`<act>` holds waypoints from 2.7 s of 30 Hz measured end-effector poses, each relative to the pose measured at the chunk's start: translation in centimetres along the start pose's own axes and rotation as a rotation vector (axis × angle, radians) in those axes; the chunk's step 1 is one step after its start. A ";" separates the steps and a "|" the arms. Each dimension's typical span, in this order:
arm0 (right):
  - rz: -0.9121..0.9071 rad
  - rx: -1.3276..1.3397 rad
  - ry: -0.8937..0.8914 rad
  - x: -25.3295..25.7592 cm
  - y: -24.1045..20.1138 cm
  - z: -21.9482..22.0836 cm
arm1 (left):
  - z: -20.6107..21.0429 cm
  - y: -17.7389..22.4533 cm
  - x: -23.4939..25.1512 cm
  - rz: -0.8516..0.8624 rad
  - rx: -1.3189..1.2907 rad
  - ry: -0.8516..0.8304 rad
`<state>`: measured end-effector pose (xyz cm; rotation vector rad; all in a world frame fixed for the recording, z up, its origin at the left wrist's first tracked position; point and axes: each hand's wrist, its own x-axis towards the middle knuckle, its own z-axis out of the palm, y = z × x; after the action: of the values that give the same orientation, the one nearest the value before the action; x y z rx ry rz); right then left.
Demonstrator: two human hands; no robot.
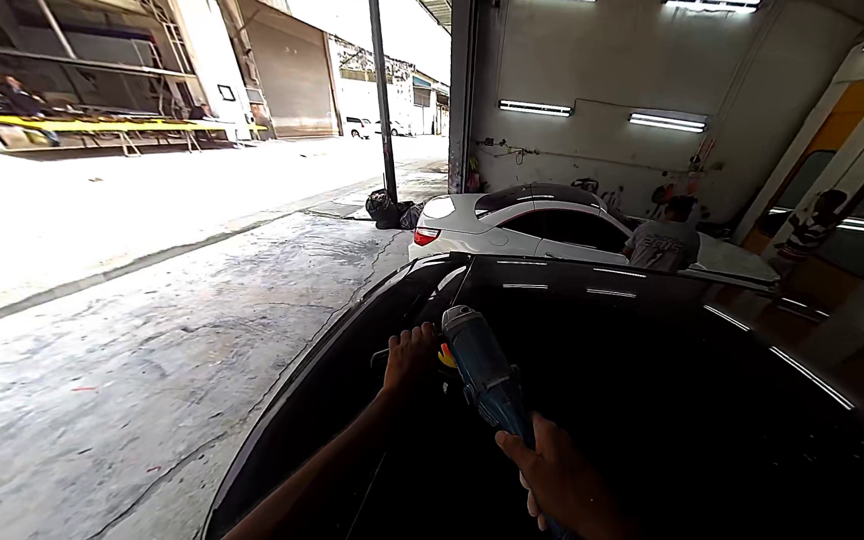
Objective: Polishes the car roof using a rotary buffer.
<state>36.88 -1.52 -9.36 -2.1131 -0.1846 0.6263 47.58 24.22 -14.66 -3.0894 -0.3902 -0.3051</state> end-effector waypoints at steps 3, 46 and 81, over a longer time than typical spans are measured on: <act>0.005 0.011 0.024 -0.9 0.9 -0.8 | -0.6 1.8 -0.4 0.017 -0.002 -0.008; 0.141 0.334 0.636 -17.9 15.1 -12.1 | -4.8 36.2 -5.5 0.701 -0.142 0.014; 0.058 0.216 0.257 -5.6 5.4 -4.2 | -2.0 13.0 0.3 0.303 -0.011 0.047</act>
<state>33.56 -9.74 -9.72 -1.9720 0.0845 0.3841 50.65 11.67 -12.44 -3.0811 0.0825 -0.3701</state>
